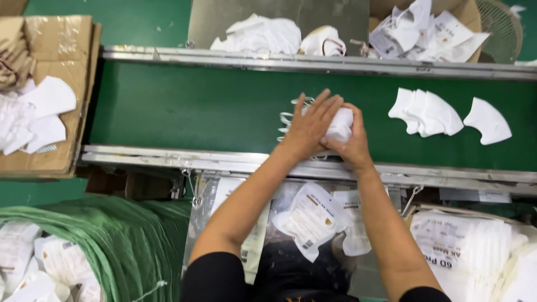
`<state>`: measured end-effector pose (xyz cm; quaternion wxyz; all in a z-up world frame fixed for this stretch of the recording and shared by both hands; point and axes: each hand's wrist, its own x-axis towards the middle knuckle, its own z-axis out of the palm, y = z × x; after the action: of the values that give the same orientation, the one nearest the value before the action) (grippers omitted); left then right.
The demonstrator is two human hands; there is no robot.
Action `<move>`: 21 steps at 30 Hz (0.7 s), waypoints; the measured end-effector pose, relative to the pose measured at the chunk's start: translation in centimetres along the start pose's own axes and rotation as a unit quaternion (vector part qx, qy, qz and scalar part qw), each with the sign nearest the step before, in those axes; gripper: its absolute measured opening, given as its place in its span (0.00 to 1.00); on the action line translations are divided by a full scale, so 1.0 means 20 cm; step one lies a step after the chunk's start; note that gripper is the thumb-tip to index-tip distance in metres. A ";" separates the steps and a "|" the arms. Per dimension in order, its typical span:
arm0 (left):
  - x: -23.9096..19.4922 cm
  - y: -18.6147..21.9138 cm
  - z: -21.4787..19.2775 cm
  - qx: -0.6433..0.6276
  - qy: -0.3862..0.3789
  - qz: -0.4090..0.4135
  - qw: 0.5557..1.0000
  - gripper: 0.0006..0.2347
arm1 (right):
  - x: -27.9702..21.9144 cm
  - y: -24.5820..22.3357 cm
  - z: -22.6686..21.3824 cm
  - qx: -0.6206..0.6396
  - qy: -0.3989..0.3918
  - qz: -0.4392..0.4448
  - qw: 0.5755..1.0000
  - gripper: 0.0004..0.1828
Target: Packing stacks of face masks into individual plastic pouches at a manufacturing facility.
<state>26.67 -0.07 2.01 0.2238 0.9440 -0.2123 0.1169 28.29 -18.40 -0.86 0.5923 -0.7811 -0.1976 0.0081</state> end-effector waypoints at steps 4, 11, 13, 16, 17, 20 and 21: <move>-0.11 -0.05 -0.09 0.052 -0.019 -0.037 0.998 0.44 | -0.03 -0.03 0.11 -0.002 -0.008 -0.015 1.000 0.48; -0.51 -0.11 -0.28 -0.155 -0.040 -0.110 0.981 0.30 | -0.19 -0.03 0.05 -0.087 -0.173 -0.026 0.981 0.31; -0.69 -0.05 -0.43 -0.246 0.240 -0.145 0.928 0.18 | -0.28 -0.04 -0.02 0.106 -0.067 0.164 0.978 0.25; -1.21 -0.21 -0.06 -0.168 0.115 -0.351 0.914 0.06 | -0.36 -0.17 -0.03 0.316 0.022 0.174 0.932 0.31; -1.29 -0.17 -0.05 -0.167 0.116 -0.349 0.915 0.06 | -0.40 -0.13 0.00 0.317 0.023 0.172 0.933 0.31; -1.48 -0.11 0.04 -0.106 0.042 -0.257 0.960 0.11 | -0.54 -0.07 0.07 0.397 0.037 0.191 0.897 0.30; -1.53 -0.12 0.09 -0.108 0.083 -0.232 0.963 0.08 | -0.58 -0.07 0.09 0.394 0.039 0.220 0.892 0.30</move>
<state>0.93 11.73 -10.13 0.3618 0.9247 0.0205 0.1164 16.72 -20.04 -2.67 0.8416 -0.5070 0.0219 0.1847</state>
